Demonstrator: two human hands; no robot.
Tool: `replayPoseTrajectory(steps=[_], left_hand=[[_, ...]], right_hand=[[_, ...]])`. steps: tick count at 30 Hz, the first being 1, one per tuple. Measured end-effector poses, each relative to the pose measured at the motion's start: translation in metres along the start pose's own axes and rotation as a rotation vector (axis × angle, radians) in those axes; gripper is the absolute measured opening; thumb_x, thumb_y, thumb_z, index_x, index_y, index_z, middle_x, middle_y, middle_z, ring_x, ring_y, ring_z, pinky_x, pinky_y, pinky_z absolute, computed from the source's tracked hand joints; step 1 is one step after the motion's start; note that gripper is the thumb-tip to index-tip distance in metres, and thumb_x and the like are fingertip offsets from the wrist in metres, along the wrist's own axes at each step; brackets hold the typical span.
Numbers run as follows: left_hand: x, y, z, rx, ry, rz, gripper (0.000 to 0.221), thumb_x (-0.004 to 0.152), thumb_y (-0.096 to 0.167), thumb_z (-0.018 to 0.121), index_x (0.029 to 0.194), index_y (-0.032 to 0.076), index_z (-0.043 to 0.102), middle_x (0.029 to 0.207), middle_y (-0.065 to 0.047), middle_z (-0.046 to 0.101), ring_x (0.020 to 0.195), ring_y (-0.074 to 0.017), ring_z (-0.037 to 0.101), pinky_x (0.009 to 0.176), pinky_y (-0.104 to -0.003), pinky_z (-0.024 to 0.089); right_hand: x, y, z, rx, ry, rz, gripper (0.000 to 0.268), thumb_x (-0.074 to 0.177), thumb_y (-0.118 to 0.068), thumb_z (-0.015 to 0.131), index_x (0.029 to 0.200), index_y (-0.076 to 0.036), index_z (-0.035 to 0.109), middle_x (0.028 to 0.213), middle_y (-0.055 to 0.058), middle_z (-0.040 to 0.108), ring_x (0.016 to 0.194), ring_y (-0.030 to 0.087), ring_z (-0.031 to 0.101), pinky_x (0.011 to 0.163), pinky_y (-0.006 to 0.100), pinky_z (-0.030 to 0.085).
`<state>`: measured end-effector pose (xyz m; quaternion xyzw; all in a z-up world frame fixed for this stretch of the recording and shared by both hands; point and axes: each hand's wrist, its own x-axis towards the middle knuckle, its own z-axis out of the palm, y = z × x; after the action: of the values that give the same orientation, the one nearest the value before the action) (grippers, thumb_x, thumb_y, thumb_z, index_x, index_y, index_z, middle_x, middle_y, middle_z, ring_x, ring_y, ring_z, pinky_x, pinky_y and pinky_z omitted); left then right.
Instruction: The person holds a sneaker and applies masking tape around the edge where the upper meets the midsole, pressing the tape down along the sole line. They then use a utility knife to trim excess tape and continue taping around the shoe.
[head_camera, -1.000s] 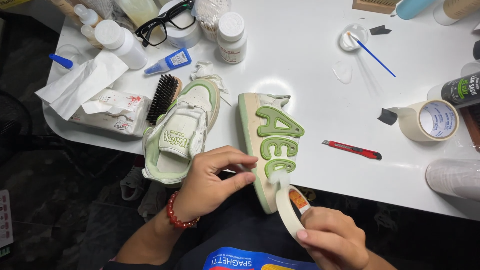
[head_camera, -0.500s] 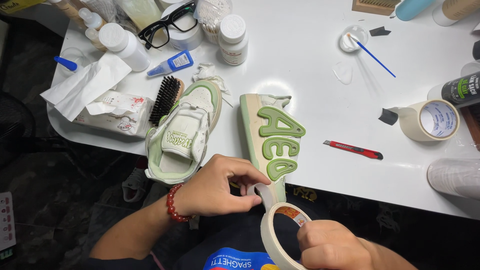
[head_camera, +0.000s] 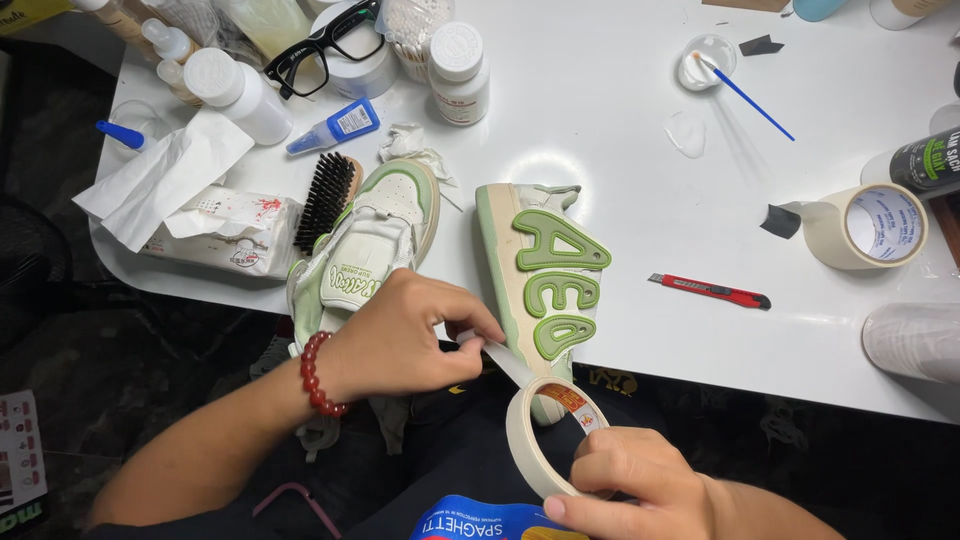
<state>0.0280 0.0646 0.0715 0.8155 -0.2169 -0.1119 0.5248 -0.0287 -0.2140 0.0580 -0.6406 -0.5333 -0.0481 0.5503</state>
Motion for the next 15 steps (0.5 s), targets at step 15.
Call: replayPoseTrajectory(steps=[15], left_hand=[[0.025, 0.002, -0.023, 0.06, -0.194, -0.243, 0.022, 0.069, 0.01, 0.066, 0.084, 0.008, 0.083, 0.07, -0.008, 0.079, 0.056, -0.0136, 0.075, 0.06, -0.026, 0.06]], right_hand=[[0.0, -0.008, -0.001, -0.172, -0.018, 0.266, 0.031, 0.079, 0.001, 0.082, 0.109, 0.003, 0.072, 0.085, 0.009, 0.067, 0.067, 0.015, 0.07, 0.057, 0.026, 0.058]])
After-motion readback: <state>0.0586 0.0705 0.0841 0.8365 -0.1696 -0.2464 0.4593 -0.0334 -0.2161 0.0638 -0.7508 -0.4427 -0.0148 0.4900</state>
